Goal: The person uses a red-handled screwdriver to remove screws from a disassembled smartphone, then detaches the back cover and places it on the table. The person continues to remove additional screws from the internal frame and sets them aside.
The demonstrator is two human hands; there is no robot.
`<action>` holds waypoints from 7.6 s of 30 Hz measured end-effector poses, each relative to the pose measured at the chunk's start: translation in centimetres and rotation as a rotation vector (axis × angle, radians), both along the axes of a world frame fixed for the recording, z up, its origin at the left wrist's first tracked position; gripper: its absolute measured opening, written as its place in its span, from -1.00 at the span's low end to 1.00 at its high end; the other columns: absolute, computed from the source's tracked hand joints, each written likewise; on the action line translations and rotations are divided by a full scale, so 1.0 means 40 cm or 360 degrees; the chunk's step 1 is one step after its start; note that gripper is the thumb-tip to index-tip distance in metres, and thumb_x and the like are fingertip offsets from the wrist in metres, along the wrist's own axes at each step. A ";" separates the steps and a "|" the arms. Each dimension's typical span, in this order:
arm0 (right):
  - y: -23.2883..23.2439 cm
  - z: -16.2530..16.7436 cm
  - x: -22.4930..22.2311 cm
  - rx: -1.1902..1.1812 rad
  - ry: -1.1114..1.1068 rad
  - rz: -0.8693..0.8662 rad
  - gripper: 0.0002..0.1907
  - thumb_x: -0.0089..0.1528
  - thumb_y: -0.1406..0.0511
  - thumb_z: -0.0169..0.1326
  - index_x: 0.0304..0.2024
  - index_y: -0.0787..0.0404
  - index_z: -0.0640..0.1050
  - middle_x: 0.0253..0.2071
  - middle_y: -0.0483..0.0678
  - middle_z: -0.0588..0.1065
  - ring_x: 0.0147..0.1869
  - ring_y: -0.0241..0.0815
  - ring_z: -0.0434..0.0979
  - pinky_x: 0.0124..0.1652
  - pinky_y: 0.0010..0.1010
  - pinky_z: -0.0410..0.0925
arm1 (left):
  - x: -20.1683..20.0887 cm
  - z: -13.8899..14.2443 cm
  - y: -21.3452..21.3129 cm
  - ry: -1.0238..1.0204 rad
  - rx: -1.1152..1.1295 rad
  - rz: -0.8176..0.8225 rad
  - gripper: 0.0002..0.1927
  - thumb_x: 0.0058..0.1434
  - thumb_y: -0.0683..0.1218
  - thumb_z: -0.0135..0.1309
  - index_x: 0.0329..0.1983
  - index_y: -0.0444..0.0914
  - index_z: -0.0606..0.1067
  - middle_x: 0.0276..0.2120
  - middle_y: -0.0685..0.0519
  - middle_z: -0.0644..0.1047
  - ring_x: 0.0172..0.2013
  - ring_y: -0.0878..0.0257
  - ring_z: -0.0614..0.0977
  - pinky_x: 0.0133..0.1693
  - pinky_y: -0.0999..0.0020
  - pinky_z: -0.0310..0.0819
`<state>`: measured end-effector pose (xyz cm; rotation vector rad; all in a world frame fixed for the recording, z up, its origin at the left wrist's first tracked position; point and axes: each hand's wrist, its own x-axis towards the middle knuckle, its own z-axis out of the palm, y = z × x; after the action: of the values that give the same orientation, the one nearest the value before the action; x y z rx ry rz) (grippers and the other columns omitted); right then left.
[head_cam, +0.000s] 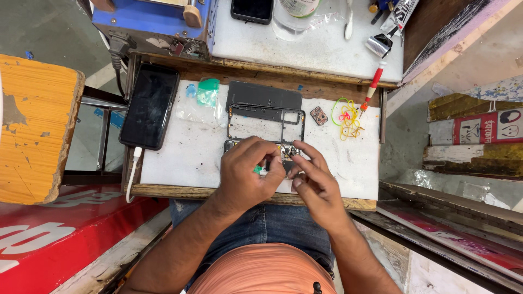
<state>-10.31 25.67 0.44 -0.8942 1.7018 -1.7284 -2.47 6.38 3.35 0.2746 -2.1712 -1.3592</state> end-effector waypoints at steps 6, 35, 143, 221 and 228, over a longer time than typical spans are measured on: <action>0.002 -0.004 -0.005 -0.0181 -0.0221 0.0054 -0.38 0.31 0.60 -0.10 0.41 0.18 0.38 0.56 0.16 0.11 0.07 -0.28 0.43 -0.05 -0.47 0.45 | 0.005 0.002 0.017 0.0266 -0.0446 0.0020 -0.75 0.21 -0.14 0.26 -0.09 -0.33 0.54 -0.18 -0.06 0.63 -0.17 0.13 0.70 -0.16 0.28 0.65; 0.025 0.030 -0.364 0.0951 0.1176 -0.1021 -0.66 0.30 0.38 0.29 0.07 0.30 0.49 -0.12 0.00 0.62 -0.30 -0.30 0.54 -0.23 -0.42 0.43 | 0.190 -0.042 -0.310 0.0014 -0.0848 0.1162 -0.91 0.40 -0.30 0.06 -0.06 -0.36 0.46 -0.19 -0.04 0.53 -0.18 0.15 0.60 -0.14 0.33 0.52; 0.022 -0.131 -0.034 -0.0146 -0.0318 -0.0834 -0.80 0.51 0.29 -0.19 0.06 0.28 0.39 -0.18 0.08 0.54 -0.29 -0.28 0.50 -0.28 -0.48 0.39 | -0.063 -0.177 0.004 0.0394 -0.0545 -0.0087 -0.48 0.33 -0.16 0.26 0.09 -0.24 0.14 -0.27 -0.09 0.61 -0.26 0.14 0.74 -0.31 0.36 0.69; -0.076 -0.020 -0.021 0.0750 0.0603 -0.0706 -0.78 0.17 0.41 0.26 -0.11 0.21 0.63 -0.33 -0.10 0.51 -0.52 -0.40 0.39 -0.50 -0.53 0.29 | -0.073 -0.110 -0.024 0.0220 -0.0264 0.0024 -0.44 0.21 -0.18 0.37 -0.02 -0.28 0.18 -0.33 -0.06 0.53 -0.34 0.17 0.70 -0.33 0.32 0.62; -0.087 -0.013 -0.028 0.0643 0.0702 -0.0621 -0.87 0.19 0.41 0.28 -0.19 0.21 0.65 -0.25 -0.06 0.57 -0.40 -0.32 0.50 -0.41 -0.50 0.38 | -0.042 -0.131 -0.014 0.0353 0.0006 -0.0063 -0.49 0.32 -0.22 0.27 0.02 -0.25 0.12 -0.24 -0.09 0.56 -0.23 0.18 0.73 -0.21 0.34 0.67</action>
<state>-11.42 22.19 -0.09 -0.8315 2.5461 -1.3828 -4.15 5.84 -1.88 0.0776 -1.9996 -1.3473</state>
